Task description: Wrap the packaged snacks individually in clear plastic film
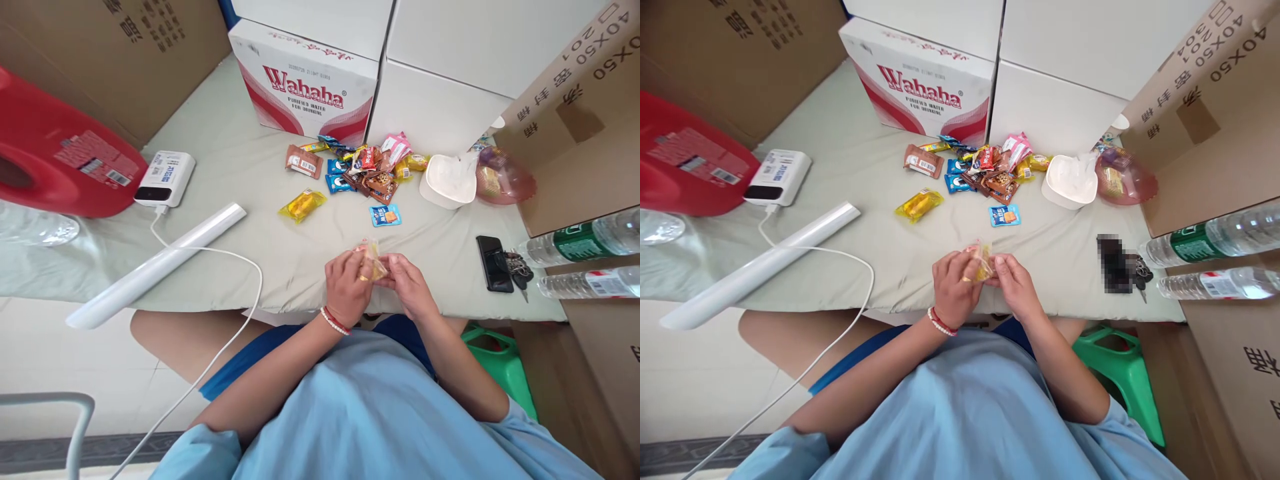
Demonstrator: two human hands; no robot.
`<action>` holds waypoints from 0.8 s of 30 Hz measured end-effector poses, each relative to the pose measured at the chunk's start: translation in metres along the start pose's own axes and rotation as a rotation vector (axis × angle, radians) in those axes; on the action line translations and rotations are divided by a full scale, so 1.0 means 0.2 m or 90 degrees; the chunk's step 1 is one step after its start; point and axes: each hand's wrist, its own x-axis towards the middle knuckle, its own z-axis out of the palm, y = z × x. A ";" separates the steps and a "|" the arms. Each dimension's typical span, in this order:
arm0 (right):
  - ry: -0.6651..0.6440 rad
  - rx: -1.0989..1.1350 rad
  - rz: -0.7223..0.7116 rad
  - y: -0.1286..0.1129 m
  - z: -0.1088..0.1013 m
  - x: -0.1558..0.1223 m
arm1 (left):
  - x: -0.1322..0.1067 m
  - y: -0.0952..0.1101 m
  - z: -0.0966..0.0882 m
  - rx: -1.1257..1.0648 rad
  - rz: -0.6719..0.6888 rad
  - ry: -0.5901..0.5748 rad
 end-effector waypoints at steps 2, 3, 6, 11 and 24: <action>-0.010 0.098 0.059 0.00 -0.03 -0.03 | -0.03 0.00 0.01 -0.007 0.098 0.000; -0.017 0.127 0.086 0.01 -0.04 -0.04 | -0.04 -0.01 0.01 -0.026 0.132 -0.012; -0.045 0.172 0.152 0.04 -0.07 -0.05 | -0.06 -0.01 0.00 -0.146 0.202 -0.088; -0.033 0.216 0.158 0.10 -0.06 -0.05 | -0.06 0.02 -0.06 -0.419 0.175 -0.139; 0.275 -0.031 -0.179 -0.17 -0.89 0.33 | -0.12 -0.38 -0.32 0.032 0.016 -0.085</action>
